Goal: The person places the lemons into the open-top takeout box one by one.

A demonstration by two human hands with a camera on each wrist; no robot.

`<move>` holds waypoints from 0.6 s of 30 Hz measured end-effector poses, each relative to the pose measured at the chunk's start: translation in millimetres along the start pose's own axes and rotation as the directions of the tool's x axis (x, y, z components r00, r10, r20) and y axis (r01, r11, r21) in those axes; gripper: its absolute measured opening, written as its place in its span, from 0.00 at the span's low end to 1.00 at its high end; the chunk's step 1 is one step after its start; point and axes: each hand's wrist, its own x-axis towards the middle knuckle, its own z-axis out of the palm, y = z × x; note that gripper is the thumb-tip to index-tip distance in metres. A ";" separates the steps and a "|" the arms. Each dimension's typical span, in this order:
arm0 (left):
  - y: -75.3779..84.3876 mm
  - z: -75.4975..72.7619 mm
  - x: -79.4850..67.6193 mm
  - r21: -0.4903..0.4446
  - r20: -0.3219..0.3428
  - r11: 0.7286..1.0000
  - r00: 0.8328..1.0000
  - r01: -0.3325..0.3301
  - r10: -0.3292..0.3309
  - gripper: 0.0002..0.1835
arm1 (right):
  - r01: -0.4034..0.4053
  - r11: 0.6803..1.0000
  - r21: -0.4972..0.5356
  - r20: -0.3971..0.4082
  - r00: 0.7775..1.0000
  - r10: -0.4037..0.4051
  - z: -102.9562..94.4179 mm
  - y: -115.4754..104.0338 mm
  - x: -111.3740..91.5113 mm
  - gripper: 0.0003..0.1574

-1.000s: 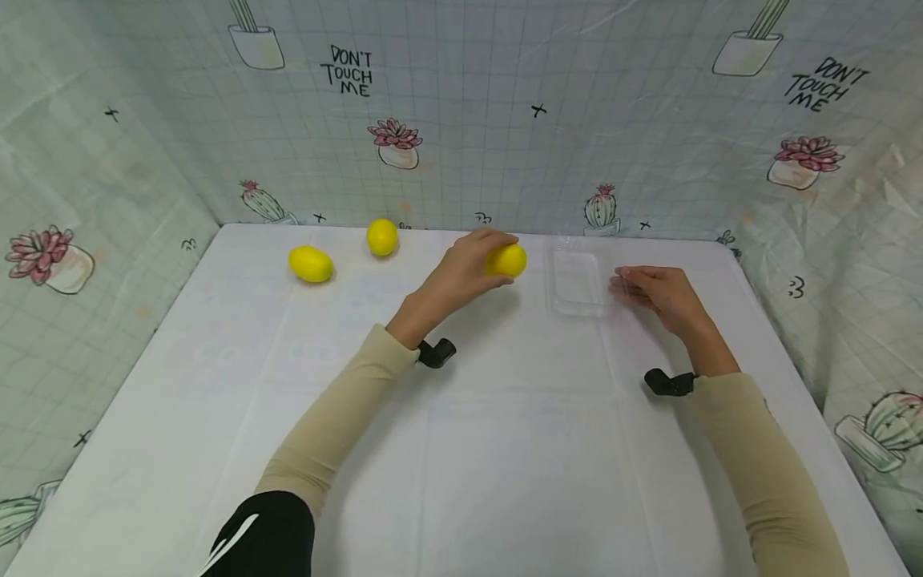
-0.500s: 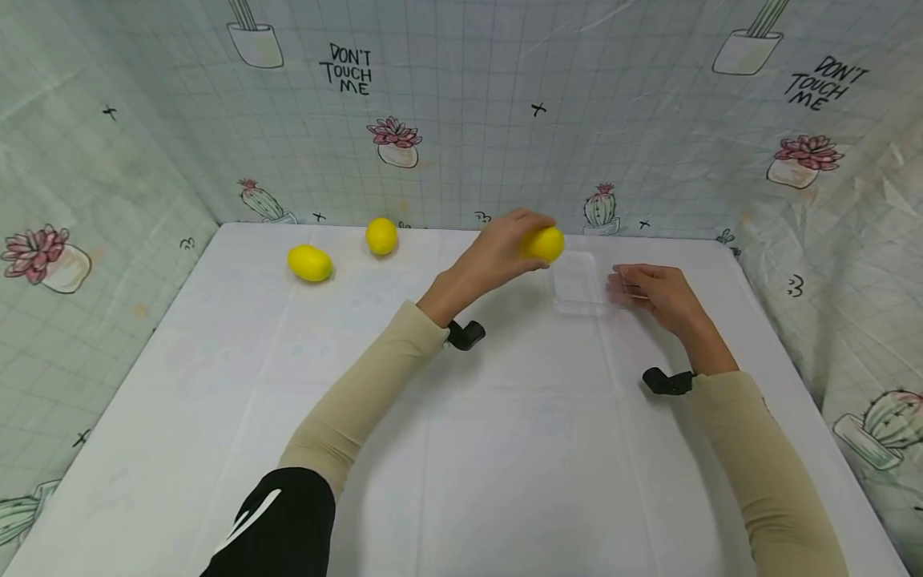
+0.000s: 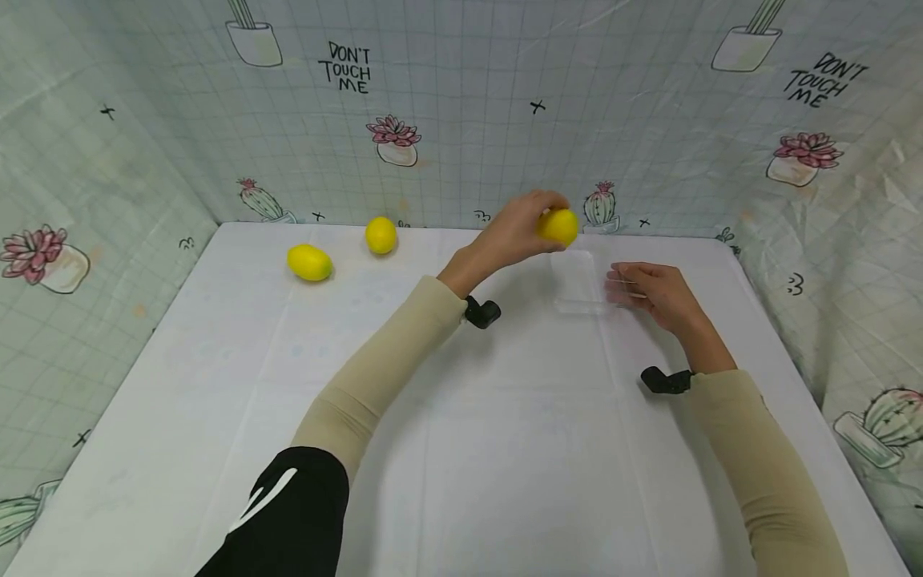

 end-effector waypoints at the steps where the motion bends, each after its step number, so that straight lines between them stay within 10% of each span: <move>1: -0.7 0.1 2.2 -0.006 0.005 1.000 1.000 -0.004 0.004 0.30 | 0.000 1.000 0.005 0.002 1.000 0.000 0.2 -0.3 -0.3 0.38; 18: -0.9 9.2 63.0 0.045 0.201 0.999 0.979 -0.024 0.014 0.28 | -0.012 1.000 -0.011 0.008 1.000 0.013 2.6 -3.3 -0.9 0.37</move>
